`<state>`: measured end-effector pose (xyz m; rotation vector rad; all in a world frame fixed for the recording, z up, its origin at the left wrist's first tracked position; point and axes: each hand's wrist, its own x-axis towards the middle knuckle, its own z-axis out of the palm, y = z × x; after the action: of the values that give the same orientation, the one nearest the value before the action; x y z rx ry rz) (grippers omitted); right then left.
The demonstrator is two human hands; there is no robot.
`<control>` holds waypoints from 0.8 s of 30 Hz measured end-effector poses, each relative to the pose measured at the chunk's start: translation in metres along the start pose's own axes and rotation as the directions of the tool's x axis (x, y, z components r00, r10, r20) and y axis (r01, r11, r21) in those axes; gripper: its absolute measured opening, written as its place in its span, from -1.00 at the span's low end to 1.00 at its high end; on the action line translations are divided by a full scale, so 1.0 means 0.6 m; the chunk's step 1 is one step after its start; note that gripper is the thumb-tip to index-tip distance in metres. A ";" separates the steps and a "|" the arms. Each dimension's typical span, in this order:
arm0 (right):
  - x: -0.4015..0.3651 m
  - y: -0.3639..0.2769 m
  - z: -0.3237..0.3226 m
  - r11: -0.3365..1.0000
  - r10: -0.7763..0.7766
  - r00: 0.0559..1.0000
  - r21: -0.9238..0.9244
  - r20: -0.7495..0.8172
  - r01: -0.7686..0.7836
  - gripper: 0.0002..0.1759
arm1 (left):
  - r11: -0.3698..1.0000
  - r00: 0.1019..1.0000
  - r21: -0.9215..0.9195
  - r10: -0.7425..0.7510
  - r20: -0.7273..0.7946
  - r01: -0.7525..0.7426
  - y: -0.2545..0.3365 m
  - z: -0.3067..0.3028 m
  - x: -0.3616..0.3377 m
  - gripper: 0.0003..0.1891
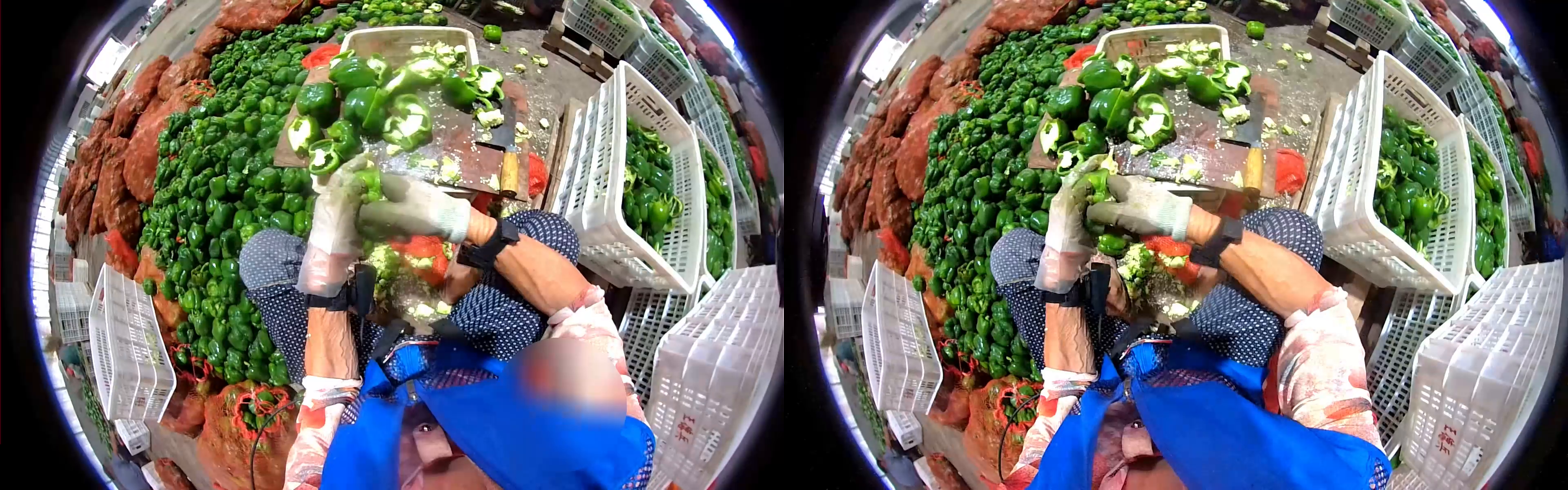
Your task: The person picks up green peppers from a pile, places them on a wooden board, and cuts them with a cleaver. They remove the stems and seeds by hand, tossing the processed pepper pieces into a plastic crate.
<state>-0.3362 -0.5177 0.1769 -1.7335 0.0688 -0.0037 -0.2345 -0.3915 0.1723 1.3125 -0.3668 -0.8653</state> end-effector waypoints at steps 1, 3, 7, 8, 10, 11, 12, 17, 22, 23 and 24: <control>0.001 0.011 -0.001 0.979 -0.142 0.989 -0.155 -0.032 0.135 -0.49 | 0.924 0.964 0.274 0.253 0.082 -0.266 -0.031 -0.025 0.017 -0.56; 0.016 0.017 0.005 0.929 -0.100 0.990 -0.367 -0.104 0.056 -0.44 | 0.857 0.928 0.357 0.349 0.126 -0.371 -0.052 -0.042 0.031 -0.57; 0.029 0.033 0.004 0.808 -0.005 0.998 -0.588 -0.069 -0.036 -0.43 | 0.999 0.999 -0.010 0.042 0.007 -0.042 -0.036 -0.031 0.009 -0.58; 0.029 0.032 0.006 0.783 0.037 0.998 -0.619 -0.055 -0.063 -0.43 | 0.999 0.999 -0.019 0.031 0.009 -0.031 -0.038 -0.036 0.007 -0.59; 0.027 0.027 0.006 0.832 0.001 1.000 -0.554 -0.002 -0.002 -0.41 | 0.995 1.000 0.095 0.027 0.010 -0.028 -0.035 -0.043 0.005 -0.60; 0.021 0.016 0.002 0.850 -0.013 0.999 -0.526 0.042 0.033 -0.41 | 0.996 0.999 0.087 0.020 0.026 -0.022 -0.033 -0.046 0.005 -0.59; 0.014 0.003 -0.006 0.867 -0.028 0.996 -0.495 0.084 0.066 -0.41 | 0.995 0.994 0.055 0.073 0.085 -0.078 -0.031 -0.042 0.003 -0.57; -0.006 0.003 0.015 0.970 -0.154 0.988 0.189 -0.003 0.152 -0.71 | 0.945 1.000 -0.328 0.019 0.008 -0.015 0.001 0.010 -0.014 -0.41; -0.009 -0.019 0.000 0.984 0.109 0.994 0.137 0.023 -0.111 -0.56 | 0.988 0.960 -0.153 0.040 0.276 0.002 -0.016 -0.020 -0.002 -0.24; -0.001 0.003 -0.003 0.978 -0.146 0.989 -0.157 -0.034 0.139 -0.54 | 0.995 0.987 -0.100 0.021 0.159 -0.006 -0.023 -0.022 0.006 -0.28; 0.002 0.009 -0.003 0.934 -0.196 0.980 -0.309 -0.031 0.177 -0.52 | 0.999 0.999 -0.046 0.007 0.038 -0.005 -0.034 -0.026 0.013 -0.32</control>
<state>-0.3356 -0.5201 0.1717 -2.0442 -0.0541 -0.1961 -0.2257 -0.3865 0.1471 1.2539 -0.3785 -0.8896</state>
